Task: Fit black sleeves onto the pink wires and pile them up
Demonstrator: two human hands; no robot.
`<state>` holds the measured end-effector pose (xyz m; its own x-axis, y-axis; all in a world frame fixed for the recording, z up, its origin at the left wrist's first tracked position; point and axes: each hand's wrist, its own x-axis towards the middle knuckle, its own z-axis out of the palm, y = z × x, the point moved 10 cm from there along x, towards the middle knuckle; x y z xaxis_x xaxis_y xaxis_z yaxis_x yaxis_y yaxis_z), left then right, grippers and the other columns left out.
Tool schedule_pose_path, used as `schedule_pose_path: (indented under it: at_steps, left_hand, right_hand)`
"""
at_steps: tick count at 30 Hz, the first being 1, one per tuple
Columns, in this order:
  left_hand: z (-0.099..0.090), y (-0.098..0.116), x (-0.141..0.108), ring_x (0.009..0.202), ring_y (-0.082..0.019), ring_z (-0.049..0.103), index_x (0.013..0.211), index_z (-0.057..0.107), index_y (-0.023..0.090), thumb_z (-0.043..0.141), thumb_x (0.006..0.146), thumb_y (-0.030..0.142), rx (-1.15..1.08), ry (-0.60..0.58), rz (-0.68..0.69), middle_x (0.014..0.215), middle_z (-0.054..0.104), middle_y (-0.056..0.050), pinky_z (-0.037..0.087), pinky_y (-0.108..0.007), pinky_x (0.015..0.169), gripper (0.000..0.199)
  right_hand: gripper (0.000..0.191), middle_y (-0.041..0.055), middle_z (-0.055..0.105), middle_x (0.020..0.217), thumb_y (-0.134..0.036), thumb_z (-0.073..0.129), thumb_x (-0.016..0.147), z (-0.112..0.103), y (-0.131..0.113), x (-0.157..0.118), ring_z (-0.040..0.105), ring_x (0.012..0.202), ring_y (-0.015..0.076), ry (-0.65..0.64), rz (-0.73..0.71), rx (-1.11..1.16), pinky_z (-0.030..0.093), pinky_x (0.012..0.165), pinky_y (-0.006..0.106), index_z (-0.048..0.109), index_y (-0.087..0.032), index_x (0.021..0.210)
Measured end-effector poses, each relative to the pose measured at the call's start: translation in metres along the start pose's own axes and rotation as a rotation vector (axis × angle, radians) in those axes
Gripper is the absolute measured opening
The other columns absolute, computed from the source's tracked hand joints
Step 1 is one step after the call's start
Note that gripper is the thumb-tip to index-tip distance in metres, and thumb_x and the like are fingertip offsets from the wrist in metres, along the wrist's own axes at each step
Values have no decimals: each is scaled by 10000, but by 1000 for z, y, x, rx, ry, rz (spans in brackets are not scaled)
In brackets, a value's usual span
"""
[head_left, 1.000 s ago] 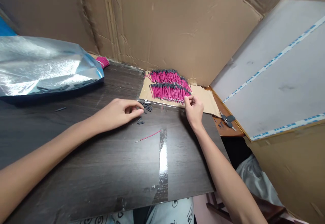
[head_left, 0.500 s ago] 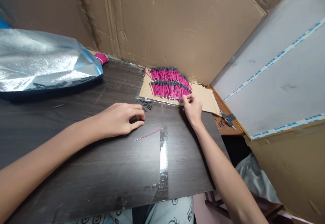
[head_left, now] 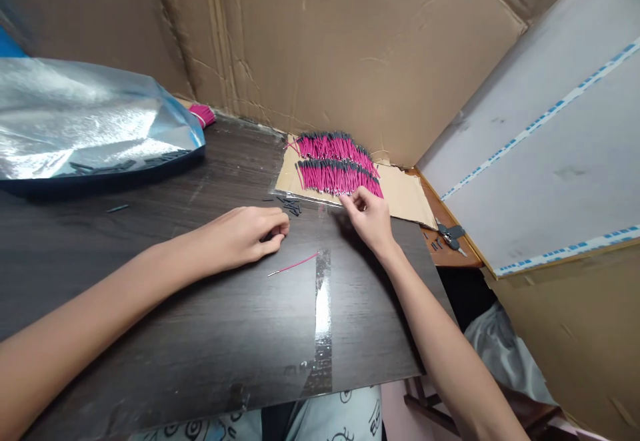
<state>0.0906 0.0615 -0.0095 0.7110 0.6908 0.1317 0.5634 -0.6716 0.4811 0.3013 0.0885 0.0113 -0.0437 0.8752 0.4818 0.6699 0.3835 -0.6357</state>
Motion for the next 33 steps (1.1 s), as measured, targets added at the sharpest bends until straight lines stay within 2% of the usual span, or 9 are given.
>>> schedule_pose_path:
  at_steps: [3,6,8,10,14,17,20,24,33]
  left_hand:
    - [-4,-10,1,694,-161,603,953,696,180,559,931,347,-87,17,-50,823,703,-41,408,-280,677,217]
    - [-9,-19,1,738,-173,639,1026,733,187,594,928,397,-169,22,-104,863,736,-42,439,-280,709,270]
    - [-12,-21,0,783,-181,660,1060,744,190,605,926,415,-213,32,-124,918,755,-48,458,-283,734,296]
    - [-14,-21,0,825,-190,674,1071,751,188,607,926,423,-244,33,-135,957,764,-55,475,-286,756,311]
    - [-11,-22,-1,808,-186,681,1053,760,193,618,929,430,-311,6,-146,894,754,-50,497,-276,738,303]
    - [-1,-32,-4,588,-142,621,1092,733,192,625,945,450,-457,-59,-226,780,717,-30,478,-247,580,316]
    - [10,-39,-7,444,-105,533,1135,698,190,643,951,447,-624,-149,-294,760,693,-22,424,-227,450,321]
    - [11,-39,-6,469,-99,557,1107,696,184,685,939,405,-733,-185,-281,765,675,-27,462,-210,458,278]
    - [13,-37,-3,514,-100,550,1083,719,191,717,921,391,-761,-178,-242,754,632,-21,499,-199,446,257]
  right_hand:
    - [215,-12,647,785,-384,684,952,29,-44,-17,555,703,137,-309,-188,66,422,695,275,649,-203,842]
    - [141,7,670,984,-340,761,911,53,-77,-41,595,917,166,-582,-297,52,469,844,314,708,-231,983]
    - [138,19,652,1028,-298,764,911,61,-90,-53,580,983,182,-681,-331,44,476,896,334,705,-233,1017]
    - [67,31,634,1017,-268,711,955,67,-98,-60,563,994,192,-720,-353,21,478,902,339,682,-221,993]
    - [103,69,613,1012,-202,543,1036,79,-103,-69,538,995,214,-738,-395,-93,473,890,349,600,-194,951]
    - [98,89,620,1040,-209,482,1059,80,-100,-67,538,986,224,-693,-390,-107,466,891,360,544,-195,985]
    - [108,79,630,1013,-249,444,1083,71,-90,-56,543,937,216,-570,-332,-60,456,852,353,499,-209,999]
    - [99,76,639,1014,-249,444,1082,57,-77,-44,555,941,216,-432,-272,-94,439,831,344,484,-215,998]
    - [86,88,666,1037,-235,471,1072,64,-76,-46,577,968,238,-453,-297,-292,427,785,351,516,-208,1003]
